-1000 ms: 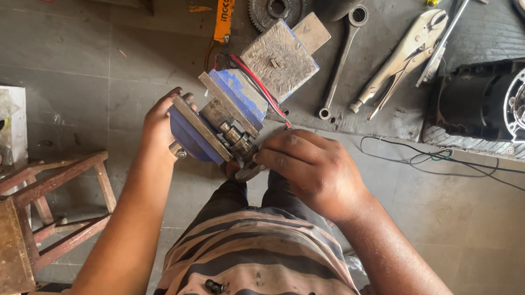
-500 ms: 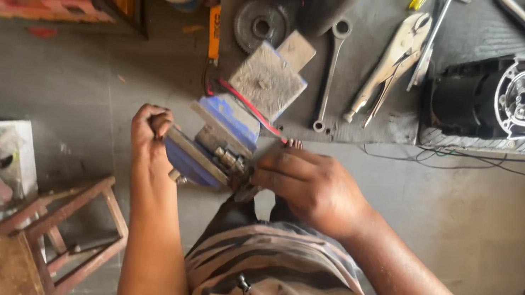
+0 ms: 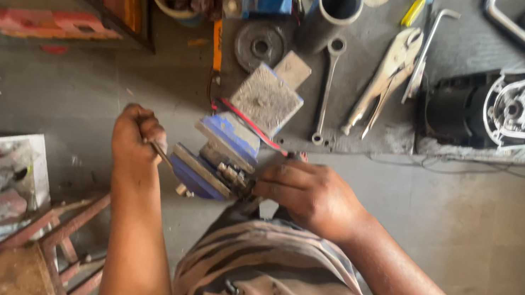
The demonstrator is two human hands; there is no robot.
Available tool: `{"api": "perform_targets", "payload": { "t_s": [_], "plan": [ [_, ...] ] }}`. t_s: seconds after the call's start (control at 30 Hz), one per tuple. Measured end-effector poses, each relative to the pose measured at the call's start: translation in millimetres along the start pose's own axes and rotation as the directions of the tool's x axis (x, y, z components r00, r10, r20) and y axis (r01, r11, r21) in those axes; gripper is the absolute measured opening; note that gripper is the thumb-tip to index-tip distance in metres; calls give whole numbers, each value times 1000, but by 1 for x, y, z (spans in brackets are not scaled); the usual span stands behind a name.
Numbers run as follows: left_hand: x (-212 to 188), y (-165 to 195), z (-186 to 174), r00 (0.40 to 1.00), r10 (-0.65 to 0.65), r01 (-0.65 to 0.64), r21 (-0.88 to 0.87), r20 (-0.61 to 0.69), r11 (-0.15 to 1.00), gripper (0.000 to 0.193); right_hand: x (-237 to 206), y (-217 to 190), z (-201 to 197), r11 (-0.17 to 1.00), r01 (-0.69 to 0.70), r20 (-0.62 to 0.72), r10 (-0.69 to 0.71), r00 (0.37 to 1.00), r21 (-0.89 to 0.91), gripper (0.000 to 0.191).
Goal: The person handles a disassembled motorcycle engine crankcase and crankshaft on a workshop bench, turning parts over and fitting a bearing by hand, then wipes the metal components with a blue cloth. They use a bench vise and tap a part with a hammer before carrying a component to a hydraulic press at the end.
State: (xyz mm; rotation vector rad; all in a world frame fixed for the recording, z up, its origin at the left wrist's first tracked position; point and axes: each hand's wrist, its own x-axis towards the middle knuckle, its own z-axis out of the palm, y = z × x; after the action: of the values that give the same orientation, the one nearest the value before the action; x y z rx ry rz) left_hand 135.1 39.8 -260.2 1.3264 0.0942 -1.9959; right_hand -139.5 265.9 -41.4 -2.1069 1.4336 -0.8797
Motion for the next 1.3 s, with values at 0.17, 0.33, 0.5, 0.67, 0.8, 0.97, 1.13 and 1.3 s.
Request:
{"api": "perform_targets", "payload": {
  "t_s": [0.17, 0.33, 0.5, 0.67, 0.8, 0.97, 1.13, 1.3],
  "plan": [
    [-17, 8, -8, 974, 215, -217, 571, 72, 792, 8, 3, 3, 2, 999, 40, 3, -40, 999, 12, 40],
    [-6, 6, -12, 830, 374, -504, 843, 413, 189, 18, 5, 6, 6, 998, 26, 23, -28, 999, 57, 37],
    [8, -5, -20, 899, 266, -434, 640, 347, 634, 22, 8, 6, 7, 999, 39, 33, -40, 999, 31, 37],
    [1, 4, -33, 886, 224, -406, 447, 406, 797, 27, 10, 4, 9, 999, 5, 17, -5, 1000, 32, 38],
    [-4, 12, -18, 966, 207, -258, 492, 156, 831, 23, 10, 4, 11, 999, 21, 5, -21, 1000, 33, 38],
    [-17, 1, -11, 764, 461, -600, 761, 452, 248, 20, 9, 4, 12, 999, -15, -3, 15, 1000, 29, 37],
    [-47, -1, -19, 171, 427, -754, 397, 888, -523, 35, 10, 5, 11, 1000, 27, 24, -27, 999, 5, 37],
    [-77, 8, -7, 6, 144, -705, 107, 990, -701, 17, 10, 6, 11, 998, 55, 48, -55, 997, -10, 40]
  ]
}}
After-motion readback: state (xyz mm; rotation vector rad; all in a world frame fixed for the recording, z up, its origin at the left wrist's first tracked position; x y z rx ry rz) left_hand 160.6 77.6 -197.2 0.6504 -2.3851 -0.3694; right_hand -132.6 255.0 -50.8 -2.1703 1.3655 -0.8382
